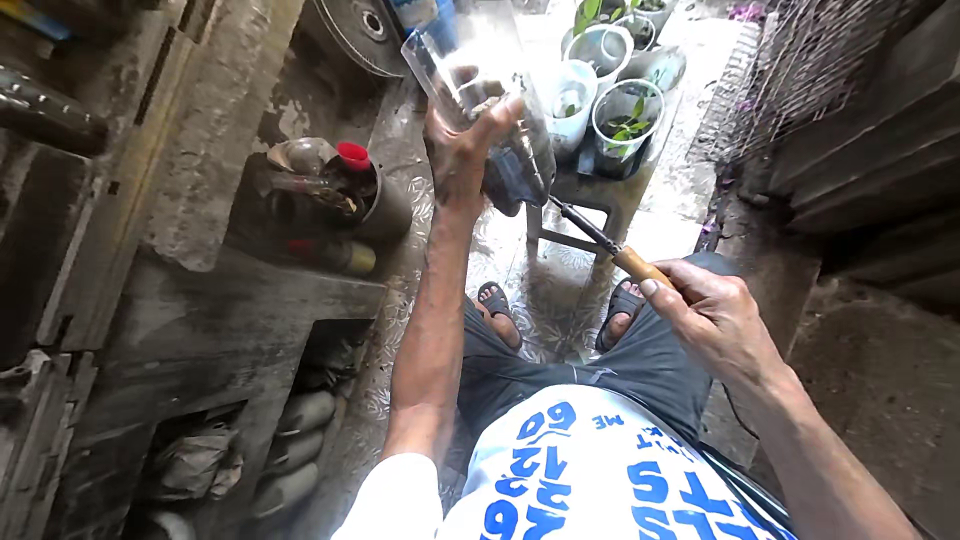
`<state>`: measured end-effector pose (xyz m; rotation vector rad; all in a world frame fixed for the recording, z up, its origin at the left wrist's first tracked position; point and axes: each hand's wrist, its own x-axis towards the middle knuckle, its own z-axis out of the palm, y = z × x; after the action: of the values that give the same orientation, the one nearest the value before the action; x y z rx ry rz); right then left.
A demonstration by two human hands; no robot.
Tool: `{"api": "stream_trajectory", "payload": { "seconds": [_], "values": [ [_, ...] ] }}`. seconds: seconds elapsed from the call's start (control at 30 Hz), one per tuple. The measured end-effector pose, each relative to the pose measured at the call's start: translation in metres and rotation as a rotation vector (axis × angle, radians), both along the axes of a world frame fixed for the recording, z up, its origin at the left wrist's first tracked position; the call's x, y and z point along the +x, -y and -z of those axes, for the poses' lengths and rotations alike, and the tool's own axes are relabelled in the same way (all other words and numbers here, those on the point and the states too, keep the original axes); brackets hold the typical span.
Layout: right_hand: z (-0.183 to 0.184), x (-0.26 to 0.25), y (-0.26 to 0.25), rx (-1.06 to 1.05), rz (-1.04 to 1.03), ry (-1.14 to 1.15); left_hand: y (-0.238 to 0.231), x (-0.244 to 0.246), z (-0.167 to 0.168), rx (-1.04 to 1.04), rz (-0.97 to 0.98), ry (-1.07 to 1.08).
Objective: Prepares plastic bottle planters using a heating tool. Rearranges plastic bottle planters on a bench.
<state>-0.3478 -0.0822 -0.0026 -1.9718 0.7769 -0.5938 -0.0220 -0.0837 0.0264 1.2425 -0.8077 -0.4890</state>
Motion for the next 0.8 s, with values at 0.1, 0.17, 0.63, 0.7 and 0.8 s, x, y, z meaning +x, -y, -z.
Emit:
{"api": "stream_trajectory", "payload": {
  "seconds": [0.1,0.17,0.63,0.7,0.8],
  "values": [
    [0.0008,0.0015,0.0004,0.005,0.001,0.001,0.0,-0.0028,-0.003,-0.003,0.032,-0.006],
    [0.0008,0.0007,0.0022,-0.003,0.001,0.002,0.0002,-0.0046,-0.003,0.0,0.055,0.013],
    [-0.0044,-0.0031,0.0037,-0.044,-0.006,-0.029,-0.0008,-0.0068,-0.0046,-0.01,0.07,0.03],
    [-0.0046,-0.0026,0.0039,-0.049,-0.008,-0.025,-0.0016,-0.0073,-0.0056,-0.015,0.077,0.027],
    [-0.004,-0.0012,0.0054,-0.079,-0.026,-0.019,-0.002,-0.0073,-0.0054,-0.019,0.086,0.025]
  ]
}}
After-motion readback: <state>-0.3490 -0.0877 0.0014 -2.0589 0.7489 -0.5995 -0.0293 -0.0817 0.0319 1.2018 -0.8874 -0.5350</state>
